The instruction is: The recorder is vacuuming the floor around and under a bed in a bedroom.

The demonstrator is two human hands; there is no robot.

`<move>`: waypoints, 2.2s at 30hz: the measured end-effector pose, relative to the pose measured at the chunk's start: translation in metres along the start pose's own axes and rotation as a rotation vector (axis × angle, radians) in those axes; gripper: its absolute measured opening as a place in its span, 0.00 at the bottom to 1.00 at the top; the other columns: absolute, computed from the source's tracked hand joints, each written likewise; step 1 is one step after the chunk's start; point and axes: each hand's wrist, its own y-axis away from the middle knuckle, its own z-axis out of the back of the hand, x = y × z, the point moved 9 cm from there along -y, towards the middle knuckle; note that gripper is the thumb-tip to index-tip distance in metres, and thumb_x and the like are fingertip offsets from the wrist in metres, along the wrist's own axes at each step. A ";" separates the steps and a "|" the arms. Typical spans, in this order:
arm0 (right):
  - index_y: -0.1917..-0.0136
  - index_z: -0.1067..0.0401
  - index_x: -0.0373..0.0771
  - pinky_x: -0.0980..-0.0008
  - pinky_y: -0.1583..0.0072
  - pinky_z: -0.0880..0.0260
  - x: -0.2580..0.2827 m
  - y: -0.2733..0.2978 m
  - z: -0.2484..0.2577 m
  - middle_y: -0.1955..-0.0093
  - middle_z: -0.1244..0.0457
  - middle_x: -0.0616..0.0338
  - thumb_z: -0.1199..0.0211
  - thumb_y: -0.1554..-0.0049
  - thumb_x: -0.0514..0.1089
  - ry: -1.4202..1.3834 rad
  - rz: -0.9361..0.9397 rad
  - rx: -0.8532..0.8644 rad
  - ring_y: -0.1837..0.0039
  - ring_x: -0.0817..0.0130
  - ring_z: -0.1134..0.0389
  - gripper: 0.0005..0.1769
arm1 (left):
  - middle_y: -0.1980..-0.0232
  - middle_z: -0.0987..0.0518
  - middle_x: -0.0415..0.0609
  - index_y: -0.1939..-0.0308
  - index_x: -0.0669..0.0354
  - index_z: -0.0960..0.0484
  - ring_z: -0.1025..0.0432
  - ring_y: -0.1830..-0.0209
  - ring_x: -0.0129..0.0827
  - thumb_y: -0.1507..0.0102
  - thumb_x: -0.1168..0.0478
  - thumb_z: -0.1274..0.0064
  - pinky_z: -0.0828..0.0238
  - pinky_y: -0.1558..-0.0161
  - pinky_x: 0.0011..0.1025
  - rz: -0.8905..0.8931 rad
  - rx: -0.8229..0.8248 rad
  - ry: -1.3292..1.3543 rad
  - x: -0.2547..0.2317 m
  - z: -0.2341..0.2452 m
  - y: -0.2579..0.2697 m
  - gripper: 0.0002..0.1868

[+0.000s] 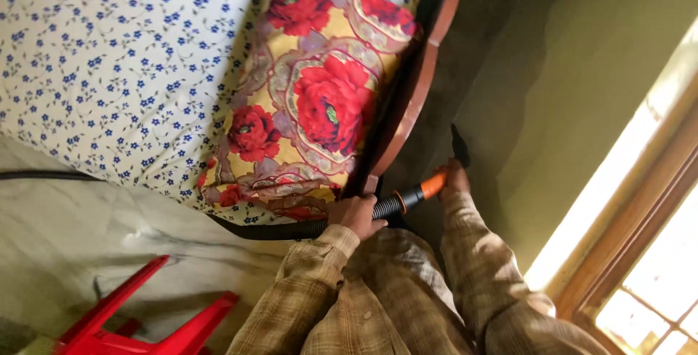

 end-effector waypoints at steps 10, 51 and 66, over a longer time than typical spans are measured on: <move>0.52 0.34 0.43 0.59 0.58 0.29 0.031 0.024 -0.015 0.65 0.39 0.58 0.40 0.39 0.48 -0.021 0.050 0.007 0.63 0.61 0.35 0.08 | 0.59 0.21 0.64 0.54 0.63 0.23 0.25 0.58 0.61 0.51 0.52 0.25 0.27 0.55 0.51 -0.025 0.099 -0.124 -0.067 0.034 -0.006 0.30; 0.60 0.35 0.41 0.60 0.62 0.31 0.246 -0.143 -0.098 0.69 0.39 0.57 0.39 0.40 0.48 0.079 0.097 -0.120 0.66 0.61 0.37 0.12 | 0.66 0.16 0.57 0.57 0.62 0.18 0.19 0.67 0.51 0.41 0.54 0.36 0.21 0.63 0.48 0.055 0.265 -0.393 -0.282 0.117 -0.250 0.16; 0.61 0.28 0.34 0.58 0.61 0.30 0.283 -0.157 -0.173 0.67 0.34 0.54 0.39 0.45 0.44 0.299 0.122 -0.129 0.64 0.57 0.33 0.10 | 0.62 0.17 0.58 0.54 0.60 0.18 0.21 0.64 0.50 0.38 0.50 0.37 0.22 0.60 0.47 0.229 0.381 -0.305 -0.280 0.122 -0.312 0.19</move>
